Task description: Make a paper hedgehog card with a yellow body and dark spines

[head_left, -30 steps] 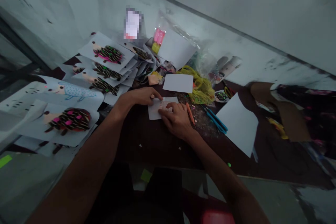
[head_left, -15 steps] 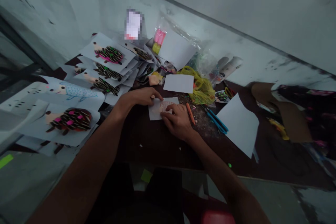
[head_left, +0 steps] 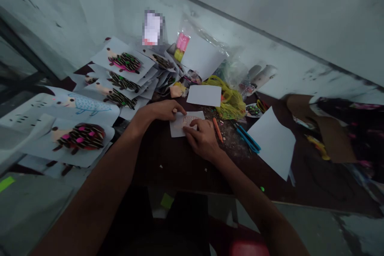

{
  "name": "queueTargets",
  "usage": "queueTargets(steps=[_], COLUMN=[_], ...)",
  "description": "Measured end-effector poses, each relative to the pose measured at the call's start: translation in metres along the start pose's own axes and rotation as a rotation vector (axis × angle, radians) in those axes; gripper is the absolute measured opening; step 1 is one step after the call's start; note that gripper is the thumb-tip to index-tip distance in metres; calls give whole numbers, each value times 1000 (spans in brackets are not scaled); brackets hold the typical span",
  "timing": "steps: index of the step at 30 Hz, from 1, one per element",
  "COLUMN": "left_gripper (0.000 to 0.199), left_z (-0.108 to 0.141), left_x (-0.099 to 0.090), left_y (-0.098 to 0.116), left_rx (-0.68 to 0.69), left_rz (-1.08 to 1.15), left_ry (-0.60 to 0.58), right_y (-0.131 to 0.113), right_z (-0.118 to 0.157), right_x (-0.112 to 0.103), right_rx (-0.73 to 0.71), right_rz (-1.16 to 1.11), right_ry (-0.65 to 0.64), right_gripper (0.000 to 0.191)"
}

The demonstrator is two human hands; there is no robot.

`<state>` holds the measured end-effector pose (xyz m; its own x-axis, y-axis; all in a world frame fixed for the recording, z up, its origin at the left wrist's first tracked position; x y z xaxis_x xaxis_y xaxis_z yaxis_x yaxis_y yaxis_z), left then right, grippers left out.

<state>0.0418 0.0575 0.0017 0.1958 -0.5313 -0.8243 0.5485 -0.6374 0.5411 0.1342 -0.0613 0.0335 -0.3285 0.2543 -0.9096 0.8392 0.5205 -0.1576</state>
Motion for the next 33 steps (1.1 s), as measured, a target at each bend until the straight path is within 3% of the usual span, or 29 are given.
queueTargets(steps=[5, 11, 33], left_gripper=[67, 65, 65], left_z=[0, -1, 0], left_x=[0, 2, 1], left_y=[2, -2, -1], left_rx=[9, -3, 2], left_rz=[24, 22, 9], left_ry=[-3, 2, 1], right_y=[3, -1, -6], right_z=[1, -1, -1], right_x=[-5, 5, 4], right_rx=[18, -22, -27], right_rz=[74, 111, -6], right_ry=[51, -33, -69], right_gripper=[23, 23, 27])
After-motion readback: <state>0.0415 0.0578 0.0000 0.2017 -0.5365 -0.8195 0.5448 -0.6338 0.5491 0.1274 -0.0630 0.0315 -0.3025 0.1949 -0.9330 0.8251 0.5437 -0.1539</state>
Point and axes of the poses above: each hand's wrist, its own z-axis away from the middle knuckle, its own x-axis out of the palm, y = z × x, the point moved 9 cm from there along -z, towards the middle knuckle, and after that the axes turned 5 degrees about x, right-handed, at the moved point
